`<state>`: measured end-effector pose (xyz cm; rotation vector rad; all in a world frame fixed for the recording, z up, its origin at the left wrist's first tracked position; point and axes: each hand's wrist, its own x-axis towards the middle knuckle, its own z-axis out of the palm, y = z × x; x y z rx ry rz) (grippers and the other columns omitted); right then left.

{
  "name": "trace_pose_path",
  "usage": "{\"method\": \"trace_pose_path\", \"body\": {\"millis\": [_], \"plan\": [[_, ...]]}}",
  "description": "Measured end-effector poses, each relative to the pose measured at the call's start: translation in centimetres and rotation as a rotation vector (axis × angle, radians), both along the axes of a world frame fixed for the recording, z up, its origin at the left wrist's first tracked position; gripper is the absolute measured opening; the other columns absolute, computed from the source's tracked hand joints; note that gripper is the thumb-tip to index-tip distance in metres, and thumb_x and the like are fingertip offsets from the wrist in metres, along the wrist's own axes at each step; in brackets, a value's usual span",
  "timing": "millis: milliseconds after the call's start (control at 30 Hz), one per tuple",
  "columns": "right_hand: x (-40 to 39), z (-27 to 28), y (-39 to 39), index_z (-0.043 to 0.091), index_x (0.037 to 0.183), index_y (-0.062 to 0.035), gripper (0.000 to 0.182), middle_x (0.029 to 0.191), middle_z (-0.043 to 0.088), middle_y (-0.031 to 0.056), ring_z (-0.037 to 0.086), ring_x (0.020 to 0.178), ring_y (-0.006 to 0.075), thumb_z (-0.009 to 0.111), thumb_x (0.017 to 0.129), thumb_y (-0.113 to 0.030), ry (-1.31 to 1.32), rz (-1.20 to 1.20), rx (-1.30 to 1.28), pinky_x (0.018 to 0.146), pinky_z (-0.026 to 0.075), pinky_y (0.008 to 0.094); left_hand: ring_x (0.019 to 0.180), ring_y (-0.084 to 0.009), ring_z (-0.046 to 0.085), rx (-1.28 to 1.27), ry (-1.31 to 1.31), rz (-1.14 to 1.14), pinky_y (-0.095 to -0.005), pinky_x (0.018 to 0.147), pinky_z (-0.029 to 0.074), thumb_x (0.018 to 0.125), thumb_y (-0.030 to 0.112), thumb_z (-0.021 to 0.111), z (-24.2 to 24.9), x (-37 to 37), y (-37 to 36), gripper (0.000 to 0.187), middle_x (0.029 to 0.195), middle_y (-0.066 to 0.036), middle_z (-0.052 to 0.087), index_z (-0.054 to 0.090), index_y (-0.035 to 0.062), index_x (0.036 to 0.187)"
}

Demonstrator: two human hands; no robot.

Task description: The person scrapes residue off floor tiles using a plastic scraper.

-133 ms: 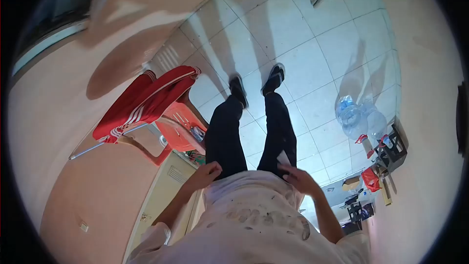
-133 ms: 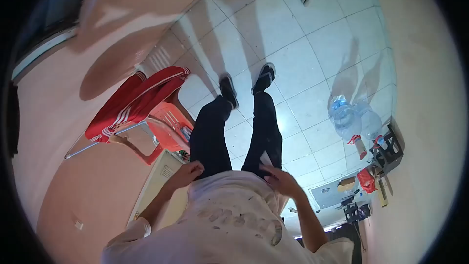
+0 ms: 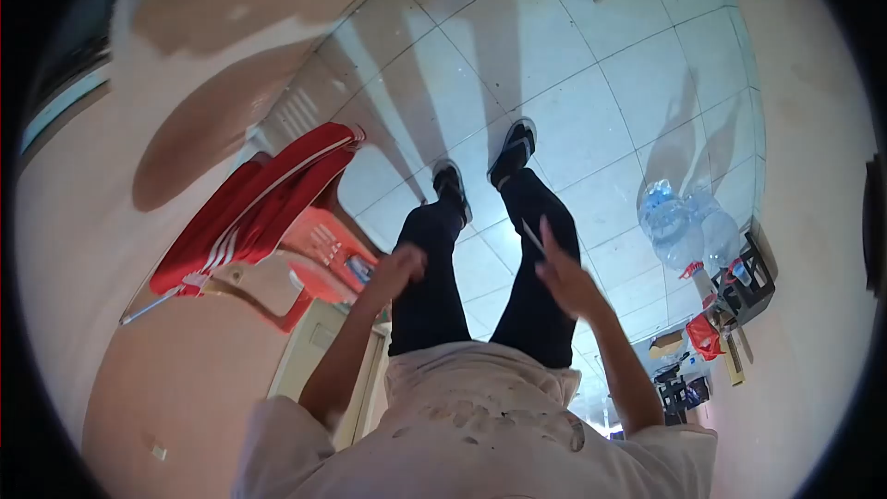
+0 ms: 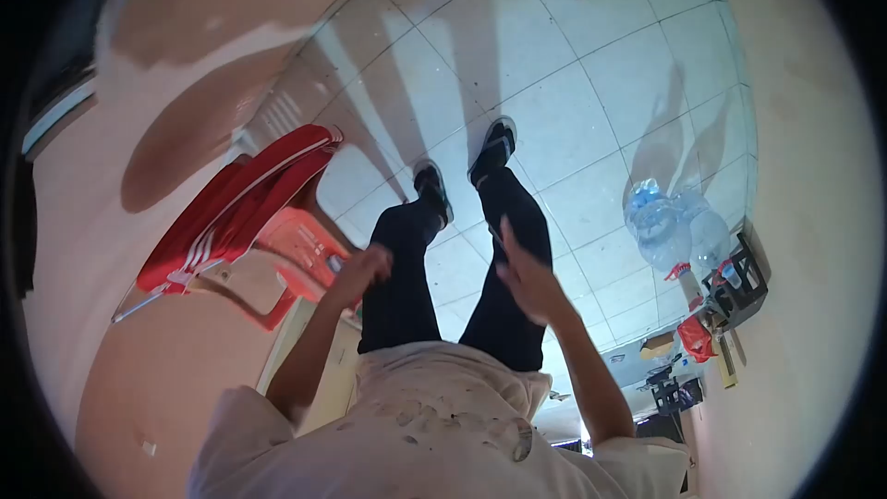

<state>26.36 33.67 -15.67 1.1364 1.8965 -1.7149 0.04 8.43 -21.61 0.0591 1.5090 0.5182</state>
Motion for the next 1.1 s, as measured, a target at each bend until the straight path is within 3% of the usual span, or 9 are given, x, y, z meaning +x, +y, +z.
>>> {"method": "trace_pose_path", "body": {"millis": [100,167,333,400,433,533,700,867,1100], "plan": [[-7.2,-14.7,3.4,0.039,0.153,-0.02,0.053,0.121,0.067,0.0167,0.064,0.107,0.038,0.049,0.101,-0.016,-0.232,0.349,0.329,0.087,0.052,0.045,0.096,-0.0174,0.062,0.143,0.556,-0.012,-0.0318,0.089,0.048,0.104,0.025,0.051,-15.8,-3.5,1.6,0.028,0.098,-0.008,0.067,0.064,0.0018,0.115],[-10.8,-25.2,4.7,0.051,0.145,-0.0227,0.046,0.107,0.07,0.0146,0.067,0.097,0.0354,0.05,0.1,-0.021,-0.324,0.214,0.512,0.08,0.053,0.0459,0.096,-0.0258,0.067,0.216,0.603,-0.057,-0.0353,0.087,0.051,0.099,0.026,0.056,-28.5,-7.6,1.4,0.029,0.097,-0.015,0.07,0.064,0.0034,0.116],[-14.7,-44.2,4.2,0.062,0.135,-0.0262,0.04,0.107,0.071,0.0168,0.068,0.094,0.0362,0.053,0.096,-0.027,-0.199,0.07,0.39,0.079,0.053,0.0496,0.117,-0.0336,0.062,0.215,0.608,0.036,-0.0382,0.101,0.046,0.094,0.031,0.063,-46.5,-15.6,3.5,0.049,0.122,-0.021,0.066,0.057,0.0034,0.134],[-15.5,-47.6,2.9,0.061,0.135,-0.0259,0.04,0.105,0.07,0.0174,0.068,0.093,0.0368,0.052,0.096,-0.026,-0.186,0.093,0.459,0.079,0.054,0.0501,0.147,-0.0396,0.029,0.143,0.856,-0.329,-0.0478,0.117,0.028,0.089,0.047,0.068,-51.8,-17.2,5.2,0.09,0.155,-0.027,0.035,0.027,0.0004,0.154],[-15.9,-49.0,1.8,0.061,0.136,-0.0257,0.04,0.103,0.07,0.018,0.068,0.093,0.0374,0.051,0.097,-0.025,-0.19,0.132,0.497,0.078,0.054,0.0507,0.147,-0.0396,0.029,0.163,0.866,-0.322,-0.0478,0.117,0.028,0.089,0.047,0.068,-53.8,-17.7,6.3,0.09,0.155,-0.027,0.035,0.027,0.0004,0.154],[-17.2,-50.9,-1.5,0.058,0.138,-0.0253,0.041,0.097,0.068,0.0191,0.07,0.087,0.0372,0.049,0.099,-0.021,-0.254,0.247,0.588,0.075,0.056,0.0493,0.146,-0.0438,-0.03,-0.172,0.675,-0.368,-0.0692,0.115,-0.003,0.07,0.082,0.067,-55.5,-16.3,8.2,0.15,0.156,-0.029,-0.033,-0.031,0.0014,0.149],[-20.2,-54.8,-2.9,0.059,0.137,-0.0289,0.039,0.093,0.068,0.0179,0.07,0.084,0.0367,0.051,0.099,-0.023,-0.292,0.337,0.736,0.072,0.056,0.0491,0.142,-0.0444,-0.037,-0.255,0.684,-0.291,-0.0694,0.112,-0.011,0.067,0.085,0.066,-56.8,-15.7,8.9,0.153,0.154,-0.03,-0.037,-0.033,0.0016,0.148],[-21.1,-55.6,-1.6,0.057,0.14,-0.0204,0.043,0.098,0.069,0.0181,0.072,0.083,0.0349,0.048,0.098,-0.014,-0.328,0.448,0.734,0.07,0.058,0.0453,0.139,-0.0439,-0.042,-0.188,0.717,-0.249,-0.07,0.109,-0.016,0.066,0.085,0.066,-57.1,-14.7,8.6,0.155,0.152,-0.03,-0.041,-0.037,0.0024,0.146],[-22.7,-55.9,-2.0,0.054,0.143,-0.0209,0.045,0.093,0.069,0.0197,0.072,0.083,0.037,0.046,0.099,-0.014,-0.365,0.439,0.753,0.07,0.058,0.0468,0.138,-0.0446,-0.043,-0.152,0.73,-0.243,-0.0717,0.108,-0.016,0.076,0.079,0.062,-57.9,-14.8,8.5,0.142,0.151,-0.031,-0.04,-0.037,0.0039,0.147]]}}
